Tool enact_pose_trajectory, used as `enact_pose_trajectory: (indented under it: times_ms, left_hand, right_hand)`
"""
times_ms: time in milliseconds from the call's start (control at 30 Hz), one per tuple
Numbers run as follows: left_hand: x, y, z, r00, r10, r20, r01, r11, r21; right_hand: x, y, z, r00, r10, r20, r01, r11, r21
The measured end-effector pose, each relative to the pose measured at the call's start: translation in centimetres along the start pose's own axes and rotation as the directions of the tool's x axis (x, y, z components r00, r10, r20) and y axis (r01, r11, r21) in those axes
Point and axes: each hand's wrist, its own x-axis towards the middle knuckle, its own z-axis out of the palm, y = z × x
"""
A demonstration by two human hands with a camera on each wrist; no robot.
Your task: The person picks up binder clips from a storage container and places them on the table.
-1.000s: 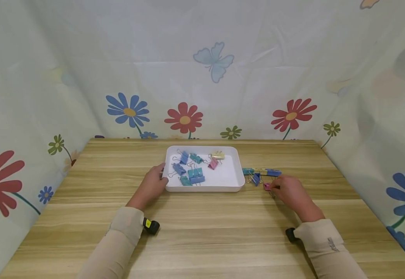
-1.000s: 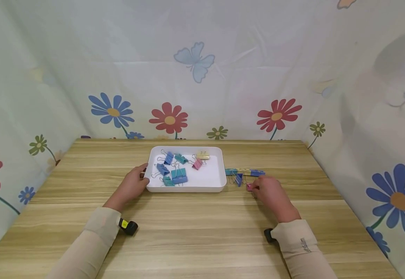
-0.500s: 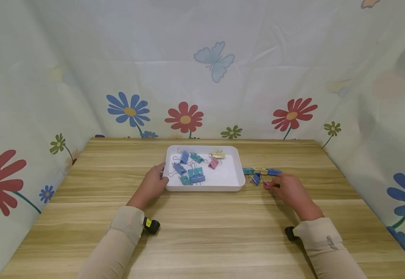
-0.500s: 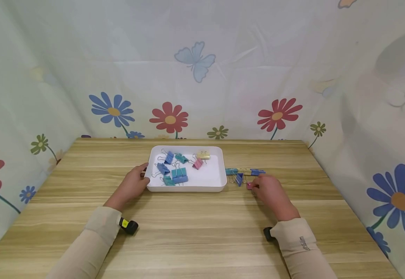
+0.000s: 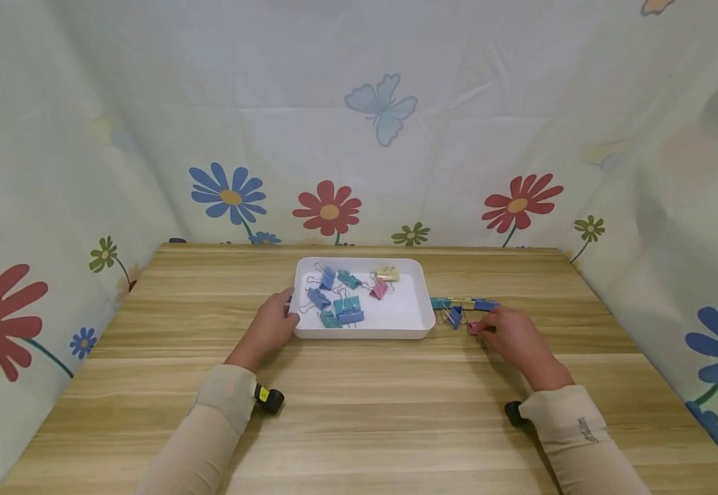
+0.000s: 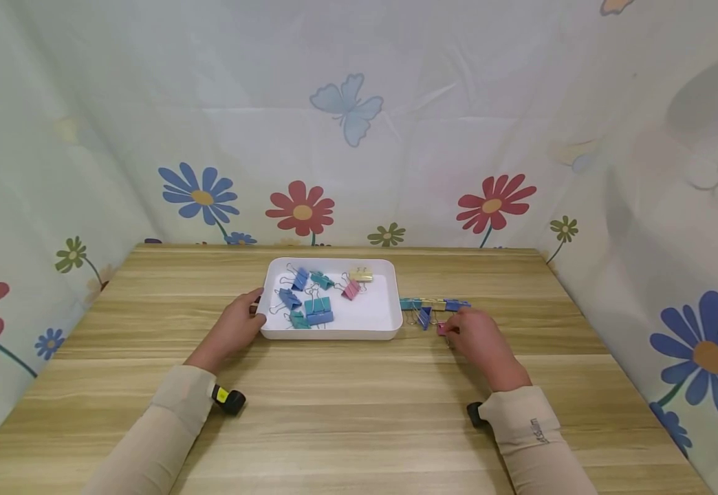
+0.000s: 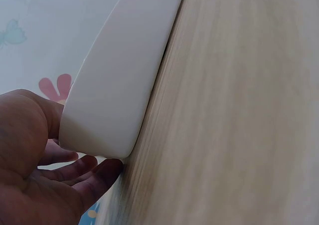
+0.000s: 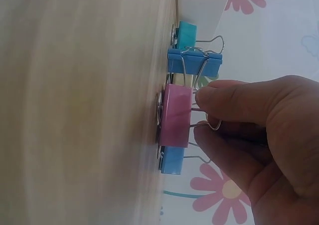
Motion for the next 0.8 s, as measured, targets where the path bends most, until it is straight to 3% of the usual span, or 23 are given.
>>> enact_pose_trajectory:
  times_ms: [267,567,800]
  left_hand:
    - [0.1,-0.2,0.0,1.000,0.005,0.001,-0.005,1.000,-0.003]
    - [0.3,-0.2,-0.1,1.000,0.007,0.008,-0.007,1.000,-0.015]
    - [0.3,-0.4,0.1,1.000,0.014,-0.001,-0.014,1.000,-0.004]
  right_hand:
    - [0.0,0.0,-0.4,0.999,0.044,0.032,-0.046,0.997,0.059]
    - [0.1,0.5,-1.7,0.997,0.046,-0.065,-0.041,0.996,0.079]
    - [0.6,-0.3,-2.0,0.994,0.052,-0.096,-0.046,0.997,0.066]
